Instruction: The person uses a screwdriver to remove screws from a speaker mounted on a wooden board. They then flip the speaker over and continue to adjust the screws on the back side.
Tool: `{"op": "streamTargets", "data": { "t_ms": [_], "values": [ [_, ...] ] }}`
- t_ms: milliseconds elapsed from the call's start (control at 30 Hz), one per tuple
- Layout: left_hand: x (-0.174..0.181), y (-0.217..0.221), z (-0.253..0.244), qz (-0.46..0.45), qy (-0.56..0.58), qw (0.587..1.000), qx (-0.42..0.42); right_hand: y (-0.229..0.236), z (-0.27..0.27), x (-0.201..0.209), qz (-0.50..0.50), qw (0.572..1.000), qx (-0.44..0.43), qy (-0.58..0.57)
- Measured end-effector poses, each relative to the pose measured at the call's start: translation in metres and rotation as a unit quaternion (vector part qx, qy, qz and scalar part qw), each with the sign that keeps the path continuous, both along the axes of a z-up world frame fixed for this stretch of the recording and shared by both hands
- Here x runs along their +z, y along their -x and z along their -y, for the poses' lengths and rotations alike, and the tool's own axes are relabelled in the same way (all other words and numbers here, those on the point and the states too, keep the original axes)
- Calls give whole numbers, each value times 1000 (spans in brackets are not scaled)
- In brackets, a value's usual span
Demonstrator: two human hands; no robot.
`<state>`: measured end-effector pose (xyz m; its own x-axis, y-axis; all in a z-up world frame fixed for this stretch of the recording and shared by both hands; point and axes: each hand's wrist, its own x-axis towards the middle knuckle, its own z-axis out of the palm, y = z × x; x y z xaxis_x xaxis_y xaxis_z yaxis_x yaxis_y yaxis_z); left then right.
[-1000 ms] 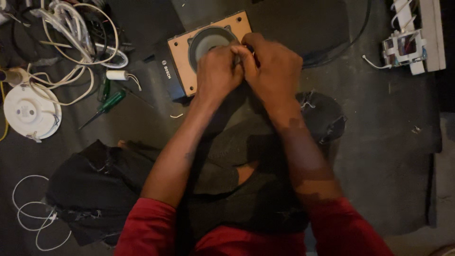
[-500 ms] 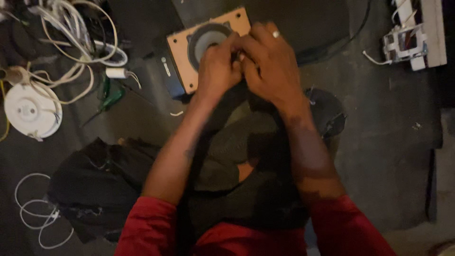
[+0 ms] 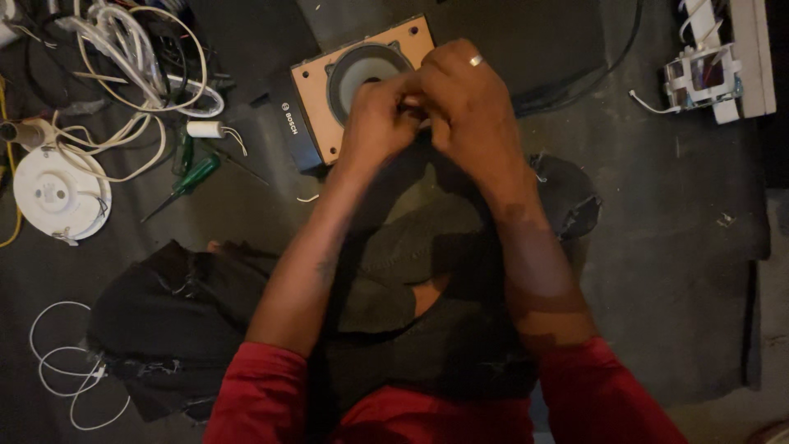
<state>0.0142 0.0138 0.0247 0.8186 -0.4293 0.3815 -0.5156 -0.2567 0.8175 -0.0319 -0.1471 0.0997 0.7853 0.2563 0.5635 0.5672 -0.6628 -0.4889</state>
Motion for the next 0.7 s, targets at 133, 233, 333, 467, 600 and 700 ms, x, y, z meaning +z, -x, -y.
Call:
{"op": "streamTargets", "data": {
  "t_ms": [133,233,333,467,600,700],
  "values": [
    [-15,2,3,15,-70,994,88,5,-1,1,-10,999,25,-33],
    [-16,0,2,3,-91,988,126,2,-3,2,-3,997,34,-64],
    [-15,4,-2,-3,-97,986,138,1,-8,-2,30,998,-28,-43],
    [-11,8,4,15,-68,988,134,0,-13,-12,-8,993,-53,-104],
    [0,3,-1,0,8,999,50,-1,-7,-18,-42,990,-37,-130],
    [7,0,-3,-171,-83,981,44,-2,-2,-21,-28,987,2,-159]
  ]
}}
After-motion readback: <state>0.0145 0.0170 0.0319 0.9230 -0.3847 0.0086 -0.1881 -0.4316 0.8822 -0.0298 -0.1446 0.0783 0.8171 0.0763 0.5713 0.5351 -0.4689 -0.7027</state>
